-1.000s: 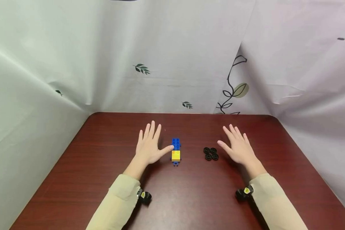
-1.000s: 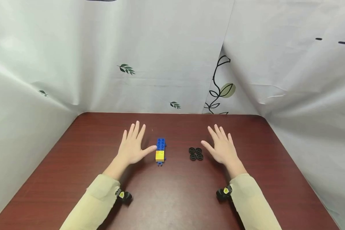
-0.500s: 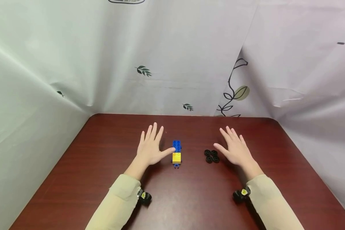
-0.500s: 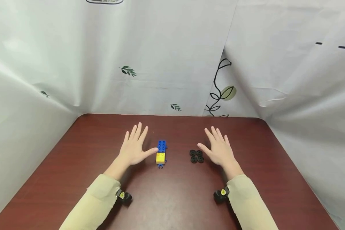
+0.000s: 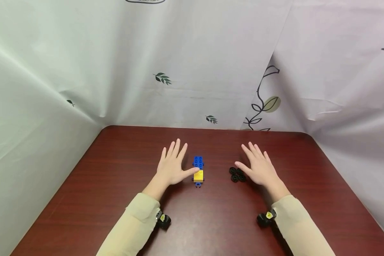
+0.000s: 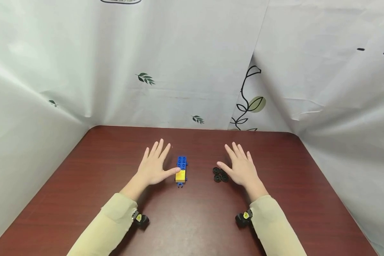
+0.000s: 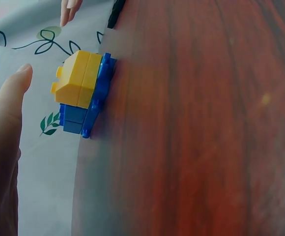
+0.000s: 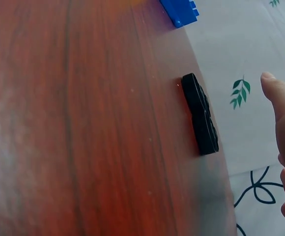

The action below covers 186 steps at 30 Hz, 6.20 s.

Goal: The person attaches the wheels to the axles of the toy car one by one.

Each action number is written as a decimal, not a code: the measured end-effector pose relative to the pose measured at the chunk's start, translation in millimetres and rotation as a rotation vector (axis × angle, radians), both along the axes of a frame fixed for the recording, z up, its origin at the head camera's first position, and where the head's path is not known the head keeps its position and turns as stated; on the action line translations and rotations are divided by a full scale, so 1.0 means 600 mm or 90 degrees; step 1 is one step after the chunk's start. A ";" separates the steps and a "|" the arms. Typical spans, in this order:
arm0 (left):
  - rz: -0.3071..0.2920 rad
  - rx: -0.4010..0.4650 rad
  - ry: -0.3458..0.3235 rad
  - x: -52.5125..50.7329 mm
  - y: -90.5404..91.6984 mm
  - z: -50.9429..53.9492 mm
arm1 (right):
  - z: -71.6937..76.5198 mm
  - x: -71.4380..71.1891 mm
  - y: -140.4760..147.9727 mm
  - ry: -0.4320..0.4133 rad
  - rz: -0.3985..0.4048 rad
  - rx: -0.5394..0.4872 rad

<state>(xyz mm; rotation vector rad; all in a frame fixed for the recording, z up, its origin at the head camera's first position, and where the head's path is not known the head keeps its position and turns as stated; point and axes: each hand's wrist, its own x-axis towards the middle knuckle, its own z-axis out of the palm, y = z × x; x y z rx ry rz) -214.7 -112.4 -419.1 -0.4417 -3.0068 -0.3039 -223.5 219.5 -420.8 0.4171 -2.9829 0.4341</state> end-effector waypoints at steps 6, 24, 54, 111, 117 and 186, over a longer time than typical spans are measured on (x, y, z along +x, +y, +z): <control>-0.014 -0.001 -0.012 0.001 0.006 -0.005 | 0.002 0.004 -0.010 0.004 0.004 0.003; -0.060 0.052 -0.069 -0.006 0.029 -0.013 | -0.008 0.007 -0.021 -0.034 0.026 -0.002; -0.095 0.157 -0.135 -0.010 0.057 -0.013 | -0.018 0.011 -0.048 -0.022 0.055 -0.030; -0.089 0.552 -0.183 -0.015 0.062 -0.031 | -0.001 -0.012 -0.072 0.025 0.030 -0.228; -0.091 0.549 -0.190 -0.015 0.068 -0.029 | -0.002 -0.007 -0.081 0.030 0.025 -0.314; -0.143 0.598 -0.167 0.001 0.063 -0.026 | 0.043 0.052 -0.133 -0.065 0.189 -0.452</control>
